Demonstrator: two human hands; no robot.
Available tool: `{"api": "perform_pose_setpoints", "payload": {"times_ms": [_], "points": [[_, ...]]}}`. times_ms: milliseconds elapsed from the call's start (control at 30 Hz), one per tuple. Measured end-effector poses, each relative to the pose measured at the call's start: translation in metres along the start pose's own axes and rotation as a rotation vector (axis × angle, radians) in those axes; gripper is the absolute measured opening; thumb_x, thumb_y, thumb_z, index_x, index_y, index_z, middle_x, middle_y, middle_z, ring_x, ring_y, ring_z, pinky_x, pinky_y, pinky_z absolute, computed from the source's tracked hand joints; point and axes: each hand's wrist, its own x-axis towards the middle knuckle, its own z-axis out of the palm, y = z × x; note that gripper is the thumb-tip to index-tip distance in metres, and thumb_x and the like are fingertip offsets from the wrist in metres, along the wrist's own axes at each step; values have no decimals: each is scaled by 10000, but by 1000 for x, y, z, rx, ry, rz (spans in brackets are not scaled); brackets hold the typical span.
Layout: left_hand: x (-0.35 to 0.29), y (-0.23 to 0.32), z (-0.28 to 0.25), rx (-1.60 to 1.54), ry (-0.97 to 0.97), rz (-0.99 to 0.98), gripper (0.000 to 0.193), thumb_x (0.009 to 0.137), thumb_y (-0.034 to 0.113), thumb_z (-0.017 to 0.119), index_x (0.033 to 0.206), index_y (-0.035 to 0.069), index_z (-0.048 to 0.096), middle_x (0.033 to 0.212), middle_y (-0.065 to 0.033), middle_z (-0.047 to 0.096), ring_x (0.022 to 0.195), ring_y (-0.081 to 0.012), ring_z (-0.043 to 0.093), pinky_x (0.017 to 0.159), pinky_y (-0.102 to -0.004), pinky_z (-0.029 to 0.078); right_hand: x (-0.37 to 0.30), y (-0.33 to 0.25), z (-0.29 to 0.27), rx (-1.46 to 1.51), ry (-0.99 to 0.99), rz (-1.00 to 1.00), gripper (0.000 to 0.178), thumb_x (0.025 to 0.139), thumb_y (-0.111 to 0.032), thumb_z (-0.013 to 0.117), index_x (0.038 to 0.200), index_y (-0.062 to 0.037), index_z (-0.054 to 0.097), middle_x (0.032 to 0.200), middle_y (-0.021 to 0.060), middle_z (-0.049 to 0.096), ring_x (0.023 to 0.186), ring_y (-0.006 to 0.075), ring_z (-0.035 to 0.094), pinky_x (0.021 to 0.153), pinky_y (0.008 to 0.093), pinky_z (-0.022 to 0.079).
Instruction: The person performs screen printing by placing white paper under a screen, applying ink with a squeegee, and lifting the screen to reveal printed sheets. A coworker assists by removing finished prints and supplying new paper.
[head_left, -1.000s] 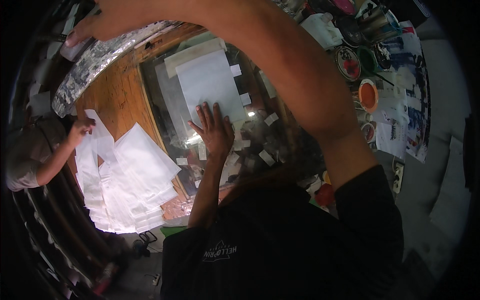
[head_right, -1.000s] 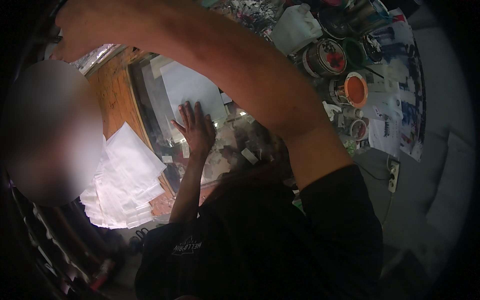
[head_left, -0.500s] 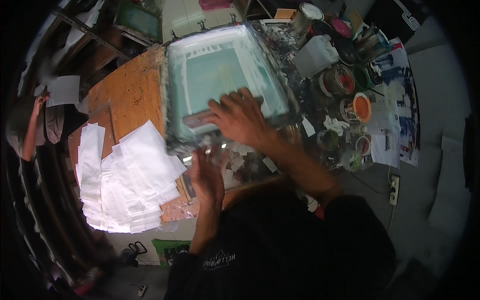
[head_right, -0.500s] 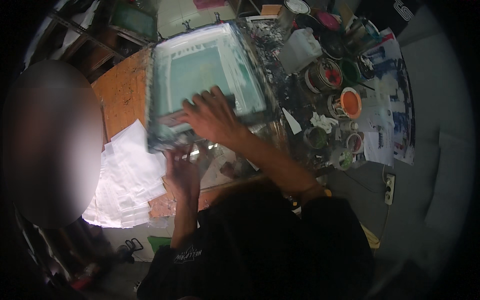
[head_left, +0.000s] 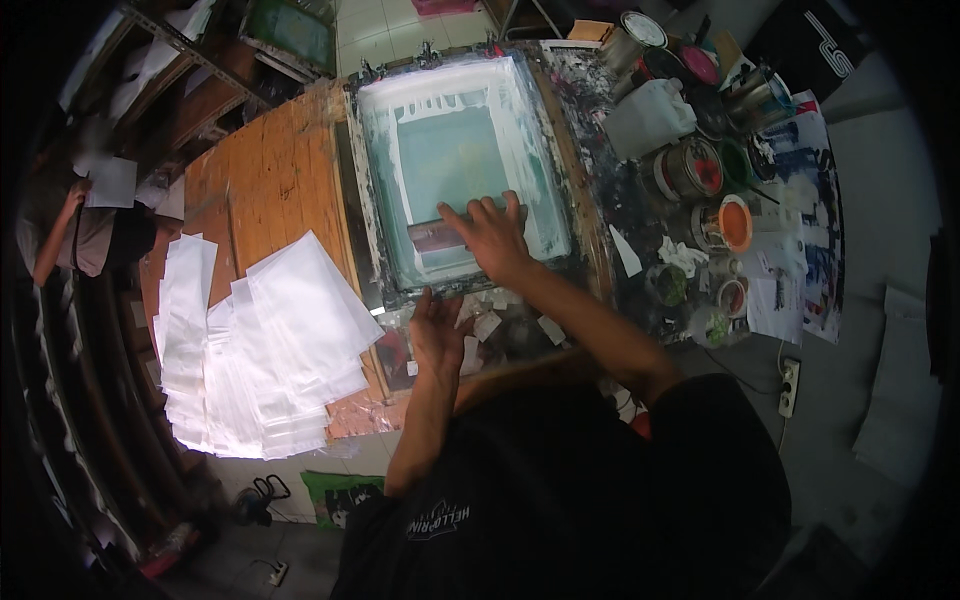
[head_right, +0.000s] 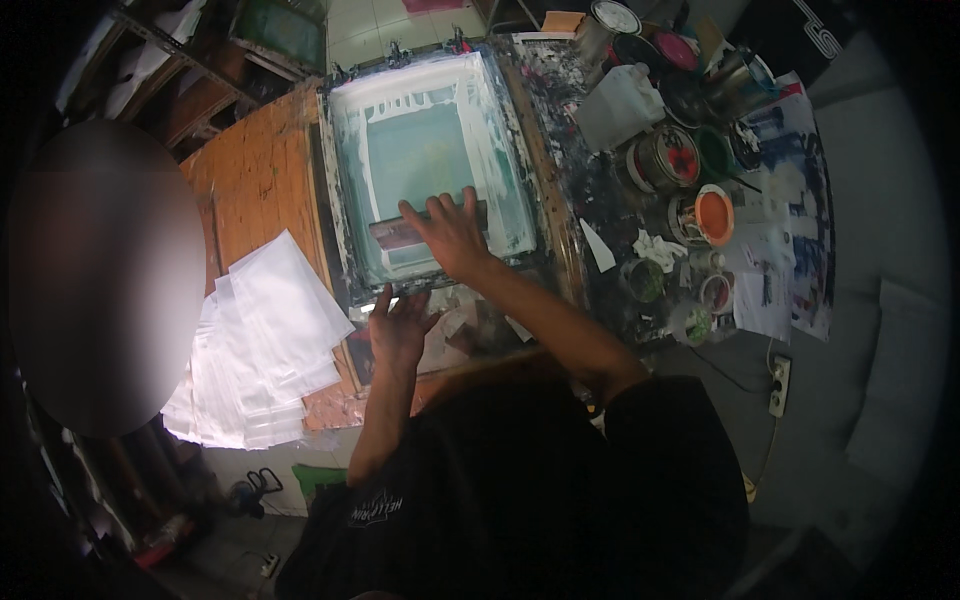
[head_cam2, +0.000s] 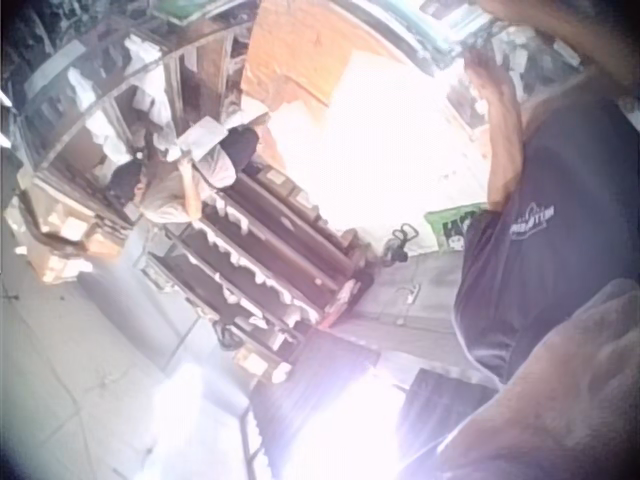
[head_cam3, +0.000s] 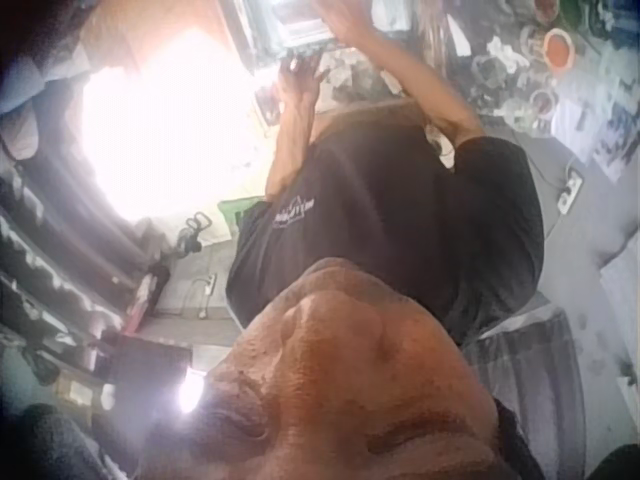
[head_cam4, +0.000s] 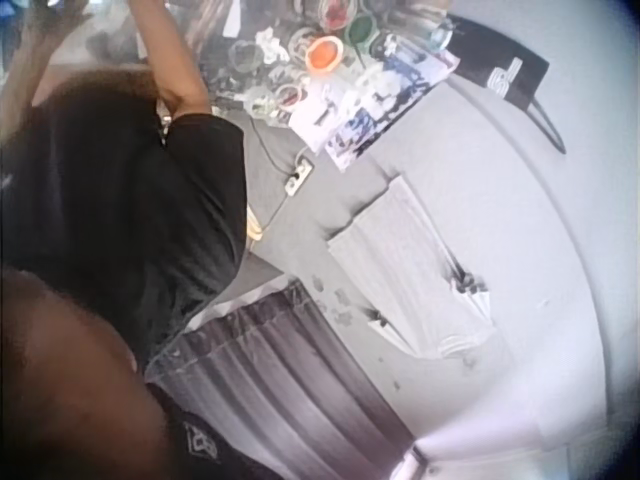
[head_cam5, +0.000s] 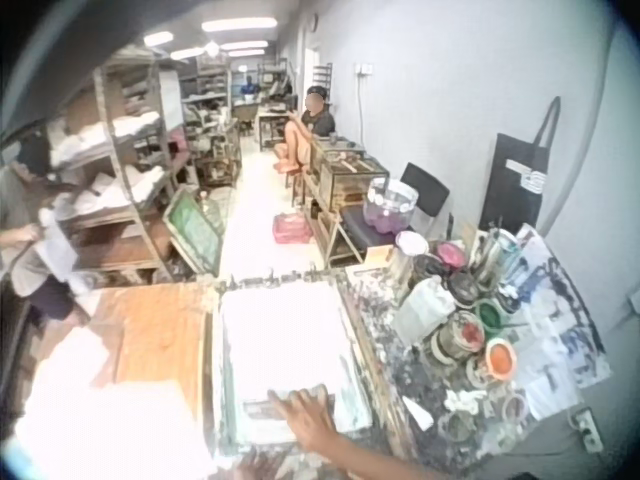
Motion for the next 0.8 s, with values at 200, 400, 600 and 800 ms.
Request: {"api": "perform_pose_setpoints", "payload": {"times_ms": [200,400,600,800], "points": [[-15,10,16,136,-79,12,691,1076,394,355,1664,181,60,1692,-248,96,1545,-414,205,1197,-681,188,59,32,30,-17,85,14,665,800,-30,701,1433,-179,561,981,59,560,1046,244,581,1118,777,169],[1,3,8,40,27,-6,442,981,431,650,1287,119,580,1185,-84,566,1205,-277,528,884,-492,408,177,106,60,-189,168,70,638,803,-65,765,1398,-214,587,1028,67,624,1077,255,599,1087,721,255],[1,1,-5,44,34,-3,496,1017,467,575,1283,61,474,1319,-198,463,1339,-376,438,1110,-678,319,135,86,15,135,-215,57,522,837,-69,709,1333,-181,591,1072,92,641,1142,305,589,933,550,366],[-25,15,-3,-27,-248,70,269,937,348,741,1037,112,659,983,-64,650,1152,-276,581,965,-529,463,6,-10,-68,-11,-25,-84,648,842,-147,753,1461,-165,561,961,53,550,952,254,530,905,481,341]]}}
